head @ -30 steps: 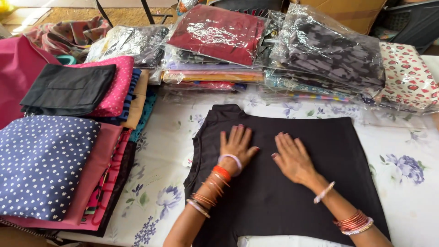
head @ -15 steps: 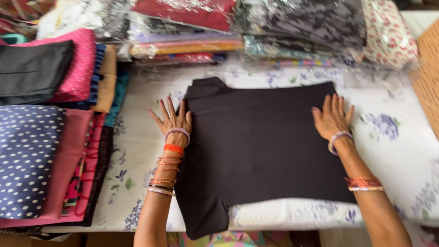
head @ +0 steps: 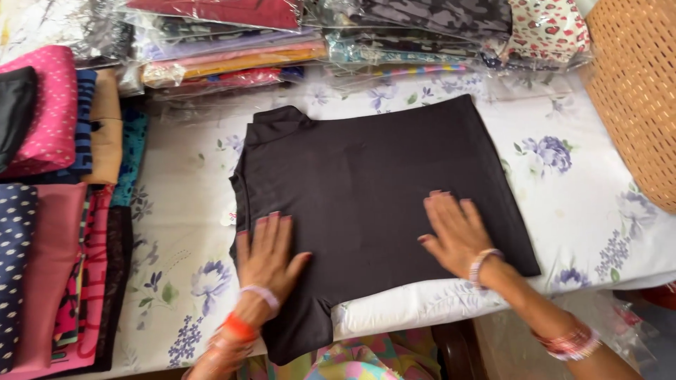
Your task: The recorder is seen folding various items of clothing, including leggings and a t-shirt, on a table.
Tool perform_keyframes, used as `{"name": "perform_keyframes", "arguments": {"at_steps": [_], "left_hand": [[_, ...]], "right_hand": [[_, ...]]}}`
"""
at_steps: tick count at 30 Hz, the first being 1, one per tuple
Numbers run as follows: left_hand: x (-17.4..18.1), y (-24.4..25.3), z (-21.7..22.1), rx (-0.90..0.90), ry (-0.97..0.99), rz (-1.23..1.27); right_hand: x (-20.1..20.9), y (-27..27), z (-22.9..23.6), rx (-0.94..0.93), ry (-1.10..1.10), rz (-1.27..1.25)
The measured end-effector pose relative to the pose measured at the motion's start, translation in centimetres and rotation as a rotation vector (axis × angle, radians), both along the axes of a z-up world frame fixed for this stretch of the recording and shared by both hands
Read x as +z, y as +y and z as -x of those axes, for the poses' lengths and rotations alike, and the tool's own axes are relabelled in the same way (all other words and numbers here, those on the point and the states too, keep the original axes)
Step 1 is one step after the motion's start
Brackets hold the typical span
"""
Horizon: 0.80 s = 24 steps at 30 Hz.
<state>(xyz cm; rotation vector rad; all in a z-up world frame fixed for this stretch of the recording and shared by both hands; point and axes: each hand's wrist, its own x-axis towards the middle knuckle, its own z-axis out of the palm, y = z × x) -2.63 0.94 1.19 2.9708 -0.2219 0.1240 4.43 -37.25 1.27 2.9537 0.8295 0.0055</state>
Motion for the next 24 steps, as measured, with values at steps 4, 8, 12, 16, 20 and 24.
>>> {"name": "perform_keyframes", "arguments": {"at_steps": [4, 8, 12, 16, 20, 24], "left_hand": [[-3.7, 4.9, 1.7, 0.151, -0.005, -0.067], [-3.8, 4.6, 1.9, 0.135, -0.033, -0.061], [-1.9, 3.5, 2.7, 0.163, -0.092, -0.128], [0.4, 2.7, 6.8, 0.177, -0.137, 0.255], [-2.1, 4.2, 12.9, 0.363, -0.115, 0.404], [-0.7, 2.2, 16.5, 0.539, -0.085, 0.312]], "right_hand": [[-3.3, -10.5, 0.2, -0.244, -0.072, -0.066], [-4.1, -12.9, 1.1, -0.348, -0.031, -0.263], [-3.0, -10.4, 2.0, -0.375, -0.150, -0.193], [-1.3, -8.5, 5.3, -0.154, -0.128, -0.357], [-0.4, -8.3, 8.0, -0.002, 0.051, -0.429], [-0.7, -8.4, 8.7, -0.025, 0.007, -0.489]]}}
